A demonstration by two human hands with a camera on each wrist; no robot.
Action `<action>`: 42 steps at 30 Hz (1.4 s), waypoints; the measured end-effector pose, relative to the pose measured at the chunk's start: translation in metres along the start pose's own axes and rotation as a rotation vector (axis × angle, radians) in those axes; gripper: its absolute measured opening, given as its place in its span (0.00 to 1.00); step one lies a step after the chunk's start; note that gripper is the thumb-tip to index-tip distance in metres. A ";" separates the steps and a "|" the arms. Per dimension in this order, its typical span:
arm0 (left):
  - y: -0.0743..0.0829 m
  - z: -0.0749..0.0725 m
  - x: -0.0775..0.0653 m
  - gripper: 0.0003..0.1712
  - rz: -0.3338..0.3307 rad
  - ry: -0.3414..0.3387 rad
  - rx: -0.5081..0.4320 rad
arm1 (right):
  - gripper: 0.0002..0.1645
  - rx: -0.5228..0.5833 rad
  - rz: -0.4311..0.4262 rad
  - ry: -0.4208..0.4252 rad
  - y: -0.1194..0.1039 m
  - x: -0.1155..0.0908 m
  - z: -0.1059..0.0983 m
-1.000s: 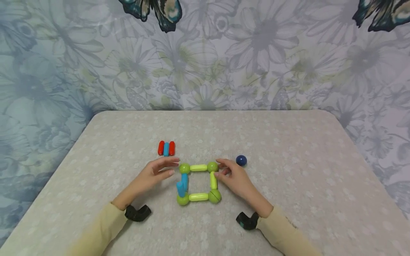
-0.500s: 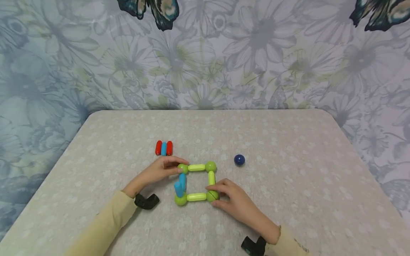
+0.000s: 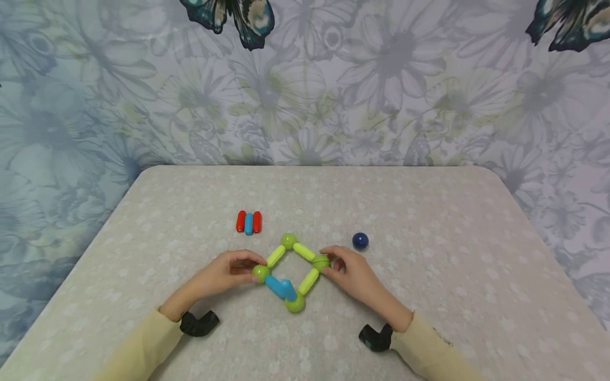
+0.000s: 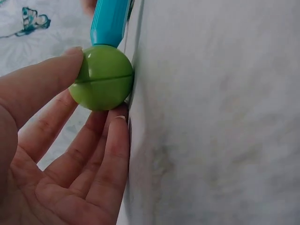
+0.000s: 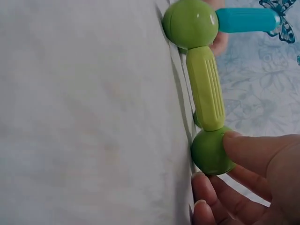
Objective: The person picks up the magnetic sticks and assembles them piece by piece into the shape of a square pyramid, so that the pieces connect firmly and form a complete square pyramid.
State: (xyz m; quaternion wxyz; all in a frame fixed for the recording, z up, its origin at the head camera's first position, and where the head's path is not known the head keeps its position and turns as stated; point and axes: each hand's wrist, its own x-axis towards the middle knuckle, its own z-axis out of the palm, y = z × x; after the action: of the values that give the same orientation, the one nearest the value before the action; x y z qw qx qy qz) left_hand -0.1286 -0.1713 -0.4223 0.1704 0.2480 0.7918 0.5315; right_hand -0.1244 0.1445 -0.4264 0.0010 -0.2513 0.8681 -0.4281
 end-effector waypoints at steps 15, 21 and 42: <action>0.013 0.030 -0.007 0.17 0.052 0.004 0.039 | 0.21 0.064 0.022 -0.079 0.017 0.040 -0.005; 0.016 0.000 -0.001 0.16 0.035 0.012 0.056 | 0.21 0.121 0.047 -0.085 0.021 0.040 -0.004; -0.002 -0.067 0.054 0.18 -0.416 0.387 0.458 | 0.21 0.156 0.049 -0.039 0.025 0.039 0.001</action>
State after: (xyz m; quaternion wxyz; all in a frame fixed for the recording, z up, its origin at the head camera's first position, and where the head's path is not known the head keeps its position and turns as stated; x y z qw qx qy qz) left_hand -0.2090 -0.1920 -0.3994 0.0617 0.0082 0.9415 0.3313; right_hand -0.1690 0.1396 -0.4368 0.0481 -0.2377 0.8379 -0.4891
